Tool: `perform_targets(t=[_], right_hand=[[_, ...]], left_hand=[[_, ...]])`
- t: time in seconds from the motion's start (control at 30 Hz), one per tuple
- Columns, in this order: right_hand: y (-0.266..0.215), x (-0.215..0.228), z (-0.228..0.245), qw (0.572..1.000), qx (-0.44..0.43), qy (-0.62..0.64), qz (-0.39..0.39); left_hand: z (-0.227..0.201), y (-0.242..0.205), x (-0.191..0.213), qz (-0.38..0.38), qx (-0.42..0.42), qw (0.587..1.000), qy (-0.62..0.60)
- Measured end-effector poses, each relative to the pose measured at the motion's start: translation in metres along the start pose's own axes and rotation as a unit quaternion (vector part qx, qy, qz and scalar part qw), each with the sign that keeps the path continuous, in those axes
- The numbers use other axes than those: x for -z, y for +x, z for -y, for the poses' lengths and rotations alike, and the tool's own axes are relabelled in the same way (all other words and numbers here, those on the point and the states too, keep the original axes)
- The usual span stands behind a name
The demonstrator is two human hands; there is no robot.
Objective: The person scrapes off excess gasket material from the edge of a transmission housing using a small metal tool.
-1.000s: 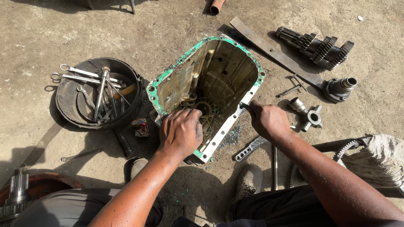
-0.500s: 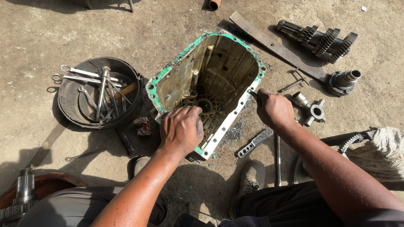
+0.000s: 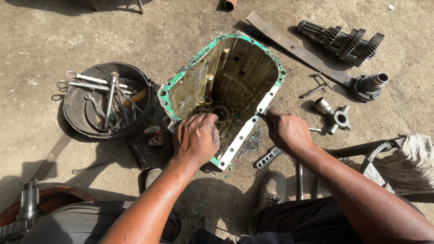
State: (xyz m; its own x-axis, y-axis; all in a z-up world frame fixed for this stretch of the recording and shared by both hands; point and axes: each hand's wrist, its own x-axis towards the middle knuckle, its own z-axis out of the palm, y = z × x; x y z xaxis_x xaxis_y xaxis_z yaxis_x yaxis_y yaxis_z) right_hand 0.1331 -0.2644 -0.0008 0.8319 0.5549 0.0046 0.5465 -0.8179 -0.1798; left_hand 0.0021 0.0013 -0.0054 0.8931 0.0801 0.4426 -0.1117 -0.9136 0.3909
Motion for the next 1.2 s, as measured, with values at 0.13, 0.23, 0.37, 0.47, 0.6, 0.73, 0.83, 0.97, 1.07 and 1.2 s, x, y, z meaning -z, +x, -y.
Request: perform_targets(t=[0.13, 0.23, 0.37, 0.47, 0.6, 0.73, 0.83, 0.97, 1.07, 1.2], right_hand=[[0.007, 0.006, -0.004, 0.999, -0.032, -0.013, -0.021], [-0.018, -0.006, 0.018, 1.0, 0.02, 0.001, 0.0], [-0.024, -0.002, 0.03, 0.997, 0.069, -0.021, -0.014], [-0.005, 0.016, 0.021, 0.998, -0.038, -0.043, 0.006], [-0.033, 0.009, 0.039, 0.999, 0.023, 0.047, -0.012], [-0.036, 0.01, 0.046, 0.998, 0.003, 0.059, 0.024], [-0.041, 0.01, 0.051, 0.994, -0.019, 0.08, 0.067], [-0.079, 0.006, 0.071, 0.989, 0.083, 0.118, 0.02], [-0.054, 0.017, 0.066, 0.995, -0.035, 0.061, 0.074], [-0.057, 0.025, 0.08, 0.996, 0.016, 0.059, 0.067]], left_hand=[[0.0, -0.002, -0.002, -0.008, -0.01, 1.0, 0.004], [0.0, 0.0, 0.0, -0.011, -0.01, 1.0, 0.006], [-0.002, 0.001, 0.003, 0.018, 0.011, 1.0, -0.002], [-0.003, 0.002, 0.005, 0.009, 0.003, 1.0, 0.009], [-0.002, 0.001, 0.003, -0.017, -0.015, 1.0, -0.005], [0.0, 0.002, -0.002, -0.022, -0.014, 1.0, 0.0], [-0.001, 0.002, 0.001, -0.012, -0.009, 1.0, -0.004], [-0.002, 0.002, 0.003, -0.01, -0.013, 1.0, -0.004], [-0.001, 0.002, 0.001, -0.033, -0.027, 0.999, 0.0], [-0.001, 0.002, 0.003, -0.013, -0.014, 1.0, -0.011]])
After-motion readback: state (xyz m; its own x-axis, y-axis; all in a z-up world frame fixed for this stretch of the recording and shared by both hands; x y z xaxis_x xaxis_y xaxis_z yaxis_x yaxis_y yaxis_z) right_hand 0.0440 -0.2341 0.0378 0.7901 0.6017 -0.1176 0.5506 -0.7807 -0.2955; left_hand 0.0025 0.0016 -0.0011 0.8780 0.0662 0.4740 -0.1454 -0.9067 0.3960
